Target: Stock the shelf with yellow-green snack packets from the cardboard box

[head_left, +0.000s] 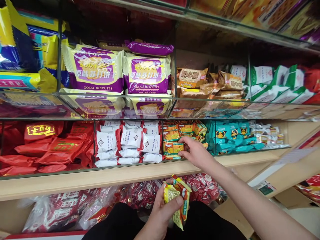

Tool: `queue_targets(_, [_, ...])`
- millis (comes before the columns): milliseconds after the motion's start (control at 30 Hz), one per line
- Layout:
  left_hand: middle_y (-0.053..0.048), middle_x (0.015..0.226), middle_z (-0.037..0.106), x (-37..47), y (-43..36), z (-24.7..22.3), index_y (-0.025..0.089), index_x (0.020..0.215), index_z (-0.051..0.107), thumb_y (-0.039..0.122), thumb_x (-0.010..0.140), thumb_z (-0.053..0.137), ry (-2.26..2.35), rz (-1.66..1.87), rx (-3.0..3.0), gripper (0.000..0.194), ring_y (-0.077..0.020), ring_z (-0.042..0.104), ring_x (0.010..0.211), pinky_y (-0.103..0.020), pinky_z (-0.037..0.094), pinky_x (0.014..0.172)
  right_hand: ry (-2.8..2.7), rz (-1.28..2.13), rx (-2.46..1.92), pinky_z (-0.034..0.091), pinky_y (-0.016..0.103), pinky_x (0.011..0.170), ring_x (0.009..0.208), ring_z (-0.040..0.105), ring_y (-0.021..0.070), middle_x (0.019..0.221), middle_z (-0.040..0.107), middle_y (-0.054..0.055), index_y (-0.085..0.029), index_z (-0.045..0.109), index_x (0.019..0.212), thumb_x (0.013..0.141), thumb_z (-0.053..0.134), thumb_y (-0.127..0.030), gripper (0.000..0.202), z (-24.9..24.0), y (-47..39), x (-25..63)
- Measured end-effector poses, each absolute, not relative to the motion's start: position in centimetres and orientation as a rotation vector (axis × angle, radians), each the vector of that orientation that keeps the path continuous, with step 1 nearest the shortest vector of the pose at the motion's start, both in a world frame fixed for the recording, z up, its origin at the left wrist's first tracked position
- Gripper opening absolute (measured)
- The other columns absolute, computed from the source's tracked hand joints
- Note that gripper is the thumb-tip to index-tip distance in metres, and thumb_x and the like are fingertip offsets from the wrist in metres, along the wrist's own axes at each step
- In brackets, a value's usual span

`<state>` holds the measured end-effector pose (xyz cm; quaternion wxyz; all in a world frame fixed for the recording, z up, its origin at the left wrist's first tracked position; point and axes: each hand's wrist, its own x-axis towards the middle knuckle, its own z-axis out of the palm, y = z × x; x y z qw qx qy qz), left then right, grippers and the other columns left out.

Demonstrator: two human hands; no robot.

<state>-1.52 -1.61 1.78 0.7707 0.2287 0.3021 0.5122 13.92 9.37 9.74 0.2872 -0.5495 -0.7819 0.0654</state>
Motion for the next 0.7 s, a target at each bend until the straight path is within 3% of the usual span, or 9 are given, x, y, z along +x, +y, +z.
queue_targets(200, [-0.003, 0.08, 0.07, -1.3, -1.9, 1.0, 0.021, 0.097, 0.061, 0.023, 0.055, 0.08, 0.647, 1.089, 0.523, 0.046, -0.0214, 0.063, 0.078, -0.034, 0.046, 0.076, -2.221, 0.093, -1.363, 0.044, 0.034, 0.078, 0.085, 0.057, 0.0202, 0.095, 0.057, 0.008, -0.017, 0.061, 0.096, 0.066, 0.058, -0.003, 0.033, 10.6, 9.7, 14.1])
queue_targets(300, [-0.003, 0.08, 0.07, -1.2, -1.9, 0.7, 0.021, 0.097, 0.061, 0.023, 0.054, 0.08, 0.658, 1.076, 0.524, 0.047, -0.0216, 0.064, 0.079, -0.034, 0.045, 0.077, -2.194, 0.164, -1.35, 0.046, 0.033, 0.074, 0.08, 0.058, 0.019, 0.096, 0.055, 0.009, -0.016, 0.062, 0.096, 0.067, 0.061, -0.008, 0.031, 10.6, 9.6, 14.2])
queue_targets(433, [-0.004, 0.085, 0.071, -1.2, -2.0, 0.5, 0.022, 0.1, 0.059, 0.024, 0.053, 0.081, 0.652, 1.08, 0.525, 0.052, -0.0222, 0.063, 0.084, -0.034, 0.045, 0.079, -1.952, 0.414, -1.39, 0.047, 0.029, 0.062, 0.066, 0.059, 0.0155, 0.081, 0.06, 0.004, -0.016, 0.059, 0.088, 0.072, 0.059, -0.022, 0.017, 10.4, 9.7, 14.1])
queue_targets(567, [-0.004, 0.087, 0.07, -1.2, -1.8, 0.1, 0.022, 0.103, 0.056, 0.026, 0.053, 0.081, 0.647, 1.045, 0.57, 0.056, -0.0227, 0.063, 0.083, -0.036, 0.045, 0.078, -1.768, 0.424, -1.496, 0.044, 0.027, 0.055, 0.057, 0.055, 0.015, 0.062, 0.056, -0.002, -0.019, 0.054, 0.076, 0.065, 0.065, -0.025, 0.017, 9.8, 10.3, 13.6])
queue_targets(700, [-0.005, 0.088, 0.07, -1.2, -1.6, -0.6, 0.021, 0.108, 0.053, 0.028, 0.053, 0.081, 0.646, 1.007, 0.588, 0.062, -0.0215, 0.063, 0.081, -0.035, 0.045, 0.077, -1.728, 0.35, -1.518, 0.042, 0.028, 0.055, 0.057, 0.052, 0.0151, 0.063, 0.055, -0.002, -0.02, 0.049, 0.069, 0.066, 0.062, -0.024, 0.015, 9.4, 10.5, 13.2])
